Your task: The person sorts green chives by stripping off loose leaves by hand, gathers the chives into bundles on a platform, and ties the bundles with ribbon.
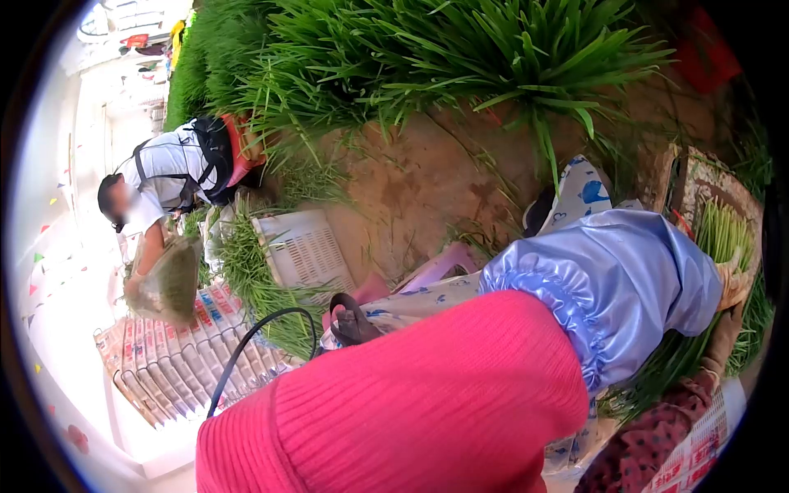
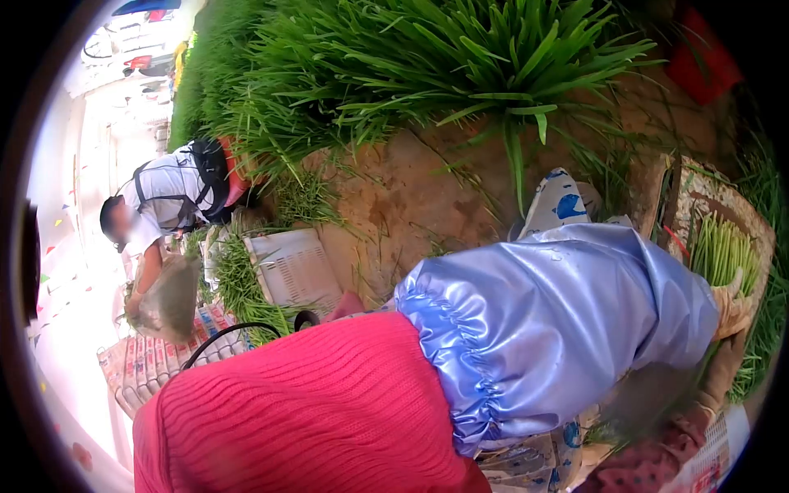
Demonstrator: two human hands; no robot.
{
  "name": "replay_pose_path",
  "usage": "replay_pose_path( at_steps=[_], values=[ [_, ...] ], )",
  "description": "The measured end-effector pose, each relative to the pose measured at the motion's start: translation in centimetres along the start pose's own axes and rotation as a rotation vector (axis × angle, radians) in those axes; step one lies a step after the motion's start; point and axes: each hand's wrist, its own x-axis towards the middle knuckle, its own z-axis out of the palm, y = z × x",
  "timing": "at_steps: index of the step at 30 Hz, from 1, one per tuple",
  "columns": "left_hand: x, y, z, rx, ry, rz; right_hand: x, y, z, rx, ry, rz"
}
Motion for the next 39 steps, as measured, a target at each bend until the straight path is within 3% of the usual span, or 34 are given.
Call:
replay_pose_path(
  at_steps=[1,2,6,9,10,11,12,13,14,17,18,20,21,22,24,25,30,34,37,39],
  values=[
    [-0.2,-0.1,-0.1,-0.012,-0.005,-0.016,-0.5,-0.5,0.6,-0.245,0.087,0.070],
    [-0.4,0.0,-0.6,-0.023,-0.007,-0.031,-0.8,-1.4,1.0,-0.298,0.145,0.058],
    [0.7,1.8,-4.5,-0.175,-0.078,-0.043,-7.1,-7.7,-0.8,-0.399,0.293,0.002],
    [0.6,0.1,-7.8,-0.129,-0.246,0.011,-8.1,-12.0,1.2,-0.407,0.350,-0.011],
    [1.5,-0.3,-9.0,0.040,-0.551,-0.015,-8.1,-12.6,2.1,-0.318,0.379,-0.035],
    [0.7,-1.0,-8.3,0.179,-0.513,0.001,-8.0,-13.2,3.1,-0.185,0.399,-0.045],
    [2.0,-0.7,-10.2,0.354,-0.836,-0.002,-7.5,-11.3,5.5,0.081,0.553,-0.146],
    [4.5,0.3,-12.5,0.378,-1.116,-0.007,-7.4,-11.1,6.1,0.464,0.597,-0.067],
    [4.7,0.9,-12.4,0.379,-1.115,0.000,-7.6,-11.5,6.4,0.857,0.690,-0.014],
    [3.8,0.5,-11.5,0.440,-1.107,-0.022,-7.2,-11.0,6.5,1.284,0.807,0.438],
    [3.8,0.4,-11.5,0.444,-1.111,-0.020,-6.6,-10.1,6.2,1.290,0.807,0.441],
    [4.0,0.3,-11.2,0.436,-1.072,-0.038,-5.4,-9.0,5.0,0.919,0.472,0.643],
    [3.7,0.1,-10.9,0.427,-1.059,-0.057,-5.0,-9.3,5.1,0.642,0.488,0.705],
    [3.7,0.2,-10.7,0.430,-1.055,-0.054,-4.8,-9.4,4.9,0.644,0.493,0.702],
    [3.6,0.1,-10.5,0.397,-1.027,-0.075,-5.5,-14.4,2.3,0.350,0.437,0.740],
    [3.4,0.1,-10.1,0.410,-1.019,-0.077,-4.6,-13.1,3.4,0.311,0.489,0.725],
    [3.4,0.1,-10.0,0.379,-1.019,-0.071,-4.3,-12.1,4.0,0.339,0.445,0.651],
    [2.9,0.1,-9.5,0.407,-0.992,-0.066,-3.8,-11.5,5.0,0.366,0.583,0.521],
    [2.6,0.1,-9.3,0.421,-0.967,-0.070,-3.7,-9.6,5.0,0.369,0.528,0.426],
    [2.5,0.1,-8.9,0.438,-0.952,-0.076,-2.5,-6.6,5.4,0.496,0.344,0.375]
  ],
)
